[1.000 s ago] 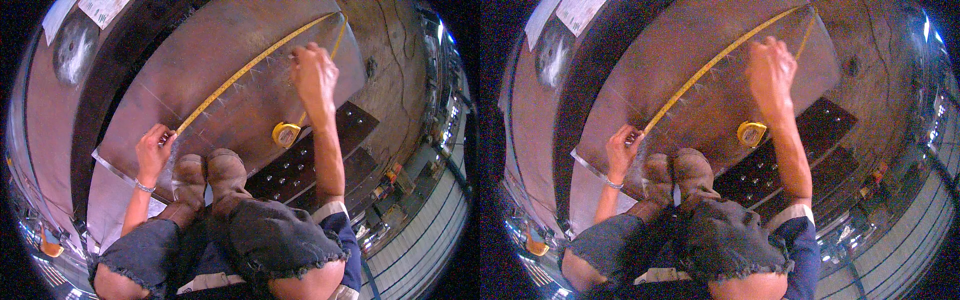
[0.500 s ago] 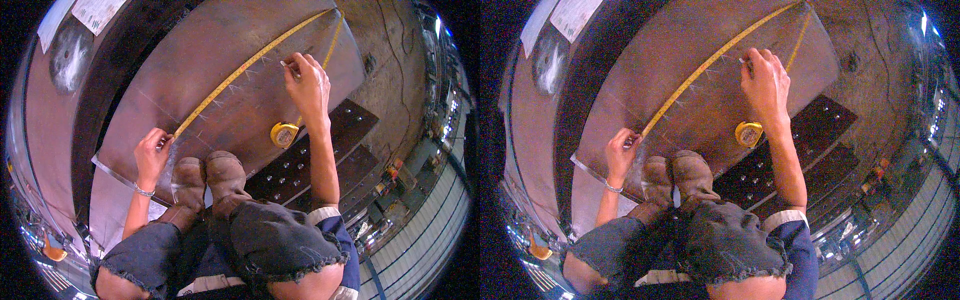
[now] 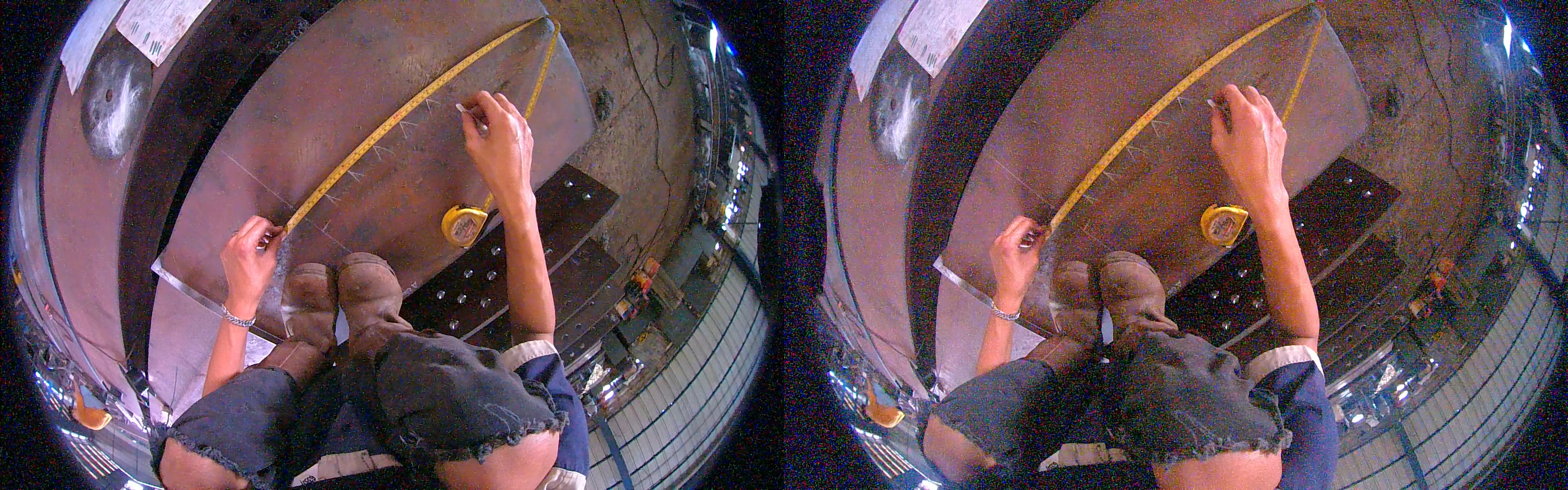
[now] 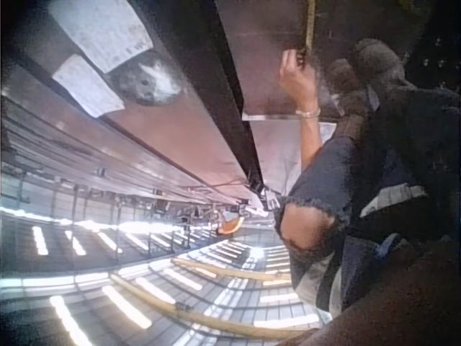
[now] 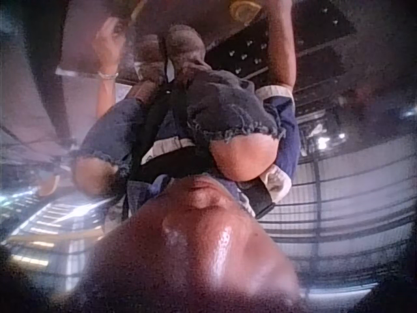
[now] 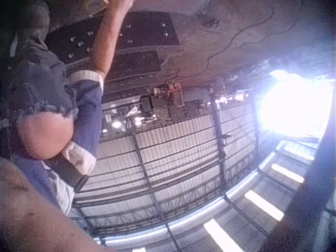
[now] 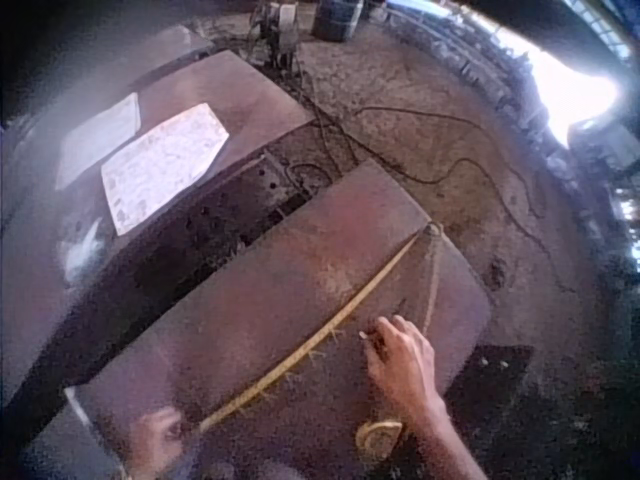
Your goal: The person measures a large metal sheet using a tape measure and marks it with a marker. They then use a straightedge to draw straight lines along the marked points on the metal sheet.
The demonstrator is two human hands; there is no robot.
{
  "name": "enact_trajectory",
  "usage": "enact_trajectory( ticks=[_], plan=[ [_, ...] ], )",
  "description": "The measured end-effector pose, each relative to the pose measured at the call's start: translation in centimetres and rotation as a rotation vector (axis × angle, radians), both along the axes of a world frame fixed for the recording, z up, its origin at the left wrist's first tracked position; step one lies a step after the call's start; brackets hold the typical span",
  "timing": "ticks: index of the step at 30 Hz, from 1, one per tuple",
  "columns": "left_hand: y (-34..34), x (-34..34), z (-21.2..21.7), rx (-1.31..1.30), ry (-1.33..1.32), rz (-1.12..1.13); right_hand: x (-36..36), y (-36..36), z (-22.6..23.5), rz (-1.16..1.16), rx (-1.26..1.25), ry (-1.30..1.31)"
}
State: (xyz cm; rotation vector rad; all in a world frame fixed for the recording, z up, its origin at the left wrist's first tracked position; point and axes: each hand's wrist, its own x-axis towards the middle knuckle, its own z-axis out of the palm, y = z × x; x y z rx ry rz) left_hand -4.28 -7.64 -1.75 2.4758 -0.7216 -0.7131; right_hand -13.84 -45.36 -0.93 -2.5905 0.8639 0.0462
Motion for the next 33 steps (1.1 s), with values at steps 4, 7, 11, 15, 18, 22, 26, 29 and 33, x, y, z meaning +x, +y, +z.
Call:
enact_trajectory(
  ticks=[4, 7, 11, 15, 18, 22, 26, 29, 33],
  plan=[
    [0.0, -0.1, -0.4, -0.019, 0.028, 0.02, -0.3, -0.2, -0.5, -0.004, -0.002, -0.023],
    [0.1, -0.1, -0.3, -0.008, 0.025, 0.008, -0.2, -0.3, -0.7, -0.009, -0.006, -0.02],
    [0.0, -0.1, -0.1, -0.016, 0.01, 0.013, 0.1, -0.7, -0.9, -0.021, -0.005, -0.047],
    [0.1, -0.2, -0.2, -0.019, 0.021, 0.032, 0.8, -1.7, -1.8, -0.025, -0.001, -0.116],
    [0.0, -0.2, -0.1, -0.005, 0.017, 0.029, 1.5, -2.2, -2.8, -0.033, -0.016, -0.18],
    [0.0, -0.2, -0.1, 0.01, 0.036, 0.045, 1.8, -2.5, -3.5, -0.003, -0.021, -0.211],
    [-0.1, -0.1, 0.0, 0.007, 0.044, 0.042, 1.9, -2.3, -3.6, -0.003, -0.029, -0.209],
    [0.1, -0.2, -0.1, 0.008, 0.05, 0.045, 2.0, -2.2, -3.5, 0.006, -0.036, -0.195],
    [0.0, -0.3, -0.1, 0.014, 0.07, 0.064, 2.1, -2.1, -3.6, 0.016, -0.056, -0.203]
  ],
)
